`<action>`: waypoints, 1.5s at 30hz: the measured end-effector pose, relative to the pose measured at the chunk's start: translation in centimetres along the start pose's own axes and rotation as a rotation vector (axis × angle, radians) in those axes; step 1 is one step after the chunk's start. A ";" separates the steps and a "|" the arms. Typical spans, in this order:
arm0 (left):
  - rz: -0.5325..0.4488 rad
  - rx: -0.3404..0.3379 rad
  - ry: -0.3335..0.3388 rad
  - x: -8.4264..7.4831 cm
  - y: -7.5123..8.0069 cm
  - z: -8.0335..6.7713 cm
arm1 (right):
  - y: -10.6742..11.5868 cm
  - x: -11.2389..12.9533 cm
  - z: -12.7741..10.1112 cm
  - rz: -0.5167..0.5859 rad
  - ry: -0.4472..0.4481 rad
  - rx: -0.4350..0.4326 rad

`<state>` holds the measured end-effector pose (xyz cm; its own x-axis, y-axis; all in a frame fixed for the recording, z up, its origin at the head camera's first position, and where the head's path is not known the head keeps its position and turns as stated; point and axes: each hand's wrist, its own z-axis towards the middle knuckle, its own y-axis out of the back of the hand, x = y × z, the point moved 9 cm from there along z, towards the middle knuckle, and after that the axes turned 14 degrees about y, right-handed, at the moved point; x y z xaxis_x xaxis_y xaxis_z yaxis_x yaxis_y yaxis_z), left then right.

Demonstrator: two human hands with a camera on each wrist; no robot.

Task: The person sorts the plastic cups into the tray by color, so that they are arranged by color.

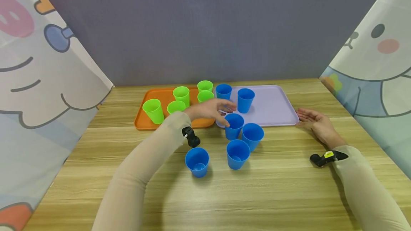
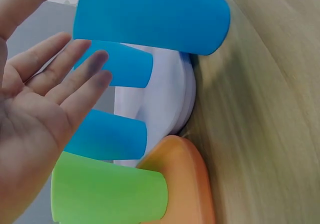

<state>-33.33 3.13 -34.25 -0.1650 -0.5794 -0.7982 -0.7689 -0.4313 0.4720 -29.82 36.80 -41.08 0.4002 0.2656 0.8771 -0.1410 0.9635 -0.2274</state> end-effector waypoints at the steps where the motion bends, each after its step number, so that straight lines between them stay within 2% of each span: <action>1: 0.008 0.010 -0.001 0.1 -0.1 0.1 | 0.0 0.0 0.0 0.002 0.002 0.000; 8: 0.103 0.048 -0.030 0.0 -0.9 0.5 | 0.1 -0.1 0.0 -0.013 0.003 0.003; 13: 0.147 0.052 -0.024 0.3 -1.1 0.7 | 0.0 0.0 0.0 -0.034 0.002 0.001; 32: 0.125 0.058 -0.055 0.3 -1.3 0.8 | -0.1 0.1 0.0 0.003 0.009 -0.004; 41: 0.138 0.055 -0.062 0.2 -1.2 0.7 | 0.2 -0.1 0.0 -0.086 -0.014 -0.017; 45: 0.136 0.051 -0.062 0.2 -1.1 0.8 | 0.2 -0.1 0.0 -0.084 -0.009 -0.015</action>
<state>-32.98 4.04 -35.19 -0.3064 -0.5858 -0.7503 -0.7670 -0.3149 0.5591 -29.85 36.98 -41.21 0.4018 0.1834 0.8972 -0.0937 0.9828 -0.1589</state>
